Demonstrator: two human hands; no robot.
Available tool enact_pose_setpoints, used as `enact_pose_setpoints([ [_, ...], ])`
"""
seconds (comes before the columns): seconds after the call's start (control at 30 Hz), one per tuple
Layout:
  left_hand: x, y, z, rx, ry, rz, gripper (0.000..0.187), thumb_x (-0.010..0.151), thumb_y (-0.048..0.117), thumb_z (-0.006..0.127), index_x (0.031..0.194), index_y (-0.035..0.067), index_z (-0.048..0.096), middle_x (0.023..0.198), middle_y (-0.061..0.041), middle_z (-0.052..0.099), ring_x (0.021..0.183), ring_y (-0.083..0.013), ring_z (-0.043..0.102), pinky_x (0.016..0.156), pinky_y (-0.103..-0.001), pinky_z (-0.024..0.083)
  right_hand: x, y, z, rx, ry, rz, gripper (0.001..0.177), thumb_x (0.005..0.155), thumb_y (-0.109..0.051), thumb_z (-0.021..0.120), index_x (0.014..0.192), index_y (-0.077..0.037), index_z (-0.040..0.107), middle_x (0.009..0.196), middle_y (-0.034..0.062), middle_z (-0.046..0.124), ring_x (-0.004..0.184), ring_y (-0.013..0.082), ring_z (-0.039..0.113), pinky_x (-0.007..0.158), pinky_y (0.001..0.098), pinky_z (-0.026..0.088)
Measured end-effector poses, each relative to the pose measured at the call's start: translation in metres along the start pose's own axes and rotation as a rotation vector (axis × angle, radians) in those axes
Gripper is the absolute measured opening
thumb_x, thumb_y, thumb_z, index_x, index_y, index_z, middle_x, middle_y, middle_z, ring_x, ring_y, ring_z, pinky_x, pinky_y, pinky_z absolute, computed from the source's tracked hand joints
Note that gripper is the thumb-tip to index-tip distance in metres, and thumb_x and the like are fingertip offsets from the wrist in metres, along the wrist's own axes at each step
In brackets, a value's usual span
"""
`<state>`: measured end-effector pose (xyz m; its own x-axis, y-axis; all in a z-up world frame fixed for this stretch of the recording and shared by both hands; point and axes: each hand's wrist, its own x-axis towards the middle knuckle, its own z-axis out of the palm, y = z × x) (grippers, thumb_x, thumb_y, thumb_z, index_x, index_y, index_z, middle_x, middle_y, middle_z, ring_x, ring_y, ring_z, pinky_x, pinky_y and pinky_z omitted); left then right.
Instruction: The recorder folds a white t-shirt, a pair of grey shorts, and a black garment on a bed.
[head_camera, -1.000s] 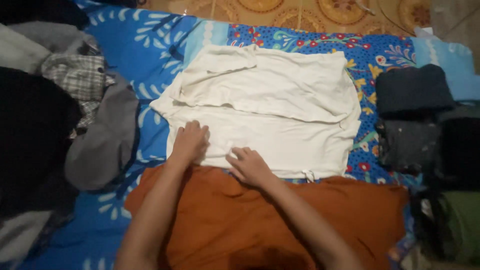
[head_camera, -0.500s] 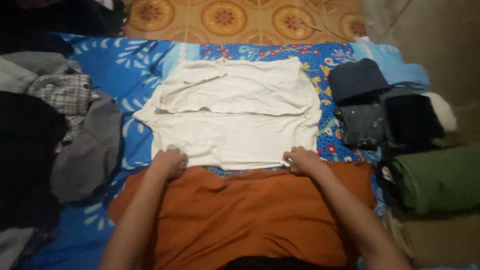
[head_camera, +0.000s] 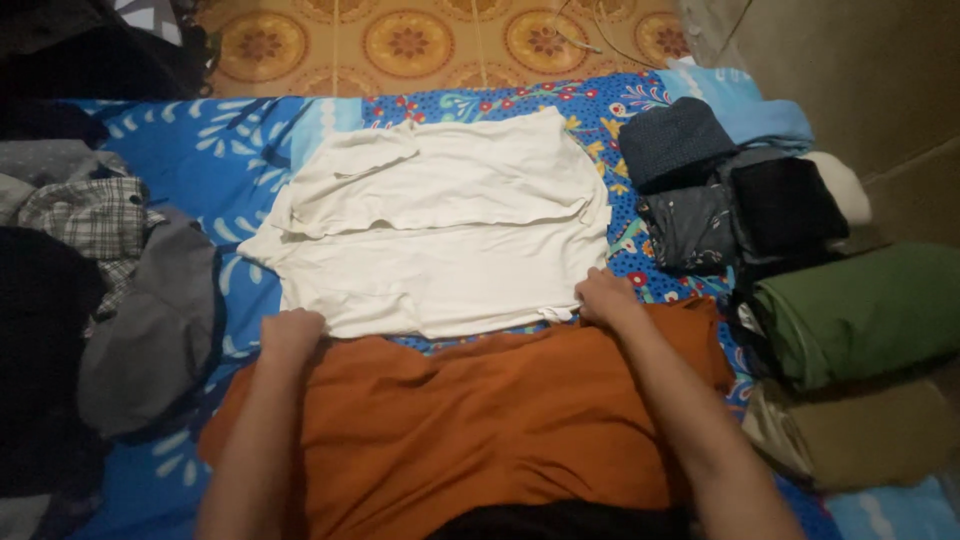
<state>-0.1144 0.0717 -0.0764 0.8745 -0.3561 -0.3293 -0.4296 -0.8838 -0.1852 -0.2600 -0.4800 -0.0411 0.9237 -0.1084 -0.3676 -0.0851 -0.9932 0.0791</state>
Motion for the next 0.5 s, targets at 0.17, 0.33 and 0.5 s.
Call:
enact_pose_setpoints([
  [0.17, -0.004, -0.014, -0.008, -0.023, -0.116, -0.047, 0.023, 0.094, 0.022, 0.058, 0.099, 0.018, 0.080, 0.112, -0.011, 0.078, 0.104, -0.0295, 0.076, 0.082, -0.047, 0.060, 0.000, 0.003, -0.022, 0.022, -0.304, 0.067, 0.024, 0.080, -0.026, 0.072, 0.101, -0.016, 0.080, 0.110, 0.0154, 0.075, 0.103, 0.0344, 0.072, 0.087, 0.0476, 0.057],
  [0.33, -0.014, -0.032, -0.033, -0.126, -0.307, -0.094, 0.030, 0.088, 0.025, 0.063, 0.110, 0.014, 0.079, 0.119, -0.015, 0.074, 0.111, -0.0332, 0.072, 0.091, -0.046, 0.057, 0.029, 0.047, 0.025, 0.128, -0.459, -0.109, 0.024, 0.080, -0.025, 0.067, 0.097, -0.016, 0.081, 0.100, 0.0127, 0.079, 0.088, 0.0297, 0.076, 0.079, 0.0435, 0.059],
  [0.5, -0.006, -0.057, -0.085, -0.219, -0.606, 0.005, 0.031, 0.090, 0.030, 0.065, 0.112, 0.014, 0.080, 0.115, -0.012, 0.082, 0.103, -0.0283, 0.080, 0.090, -0.041, 0.061, 0.031, 0.056, -0.032, 0.457, -0.588, -0.117, 0.039, 0.094, -0.041, 0.070, 0.096, -0.002, 0.075, 0.080, 0.0151, 0.071, 0.071, 0.0240, 0.062, 0.065, 0.0428, 0.051],
])
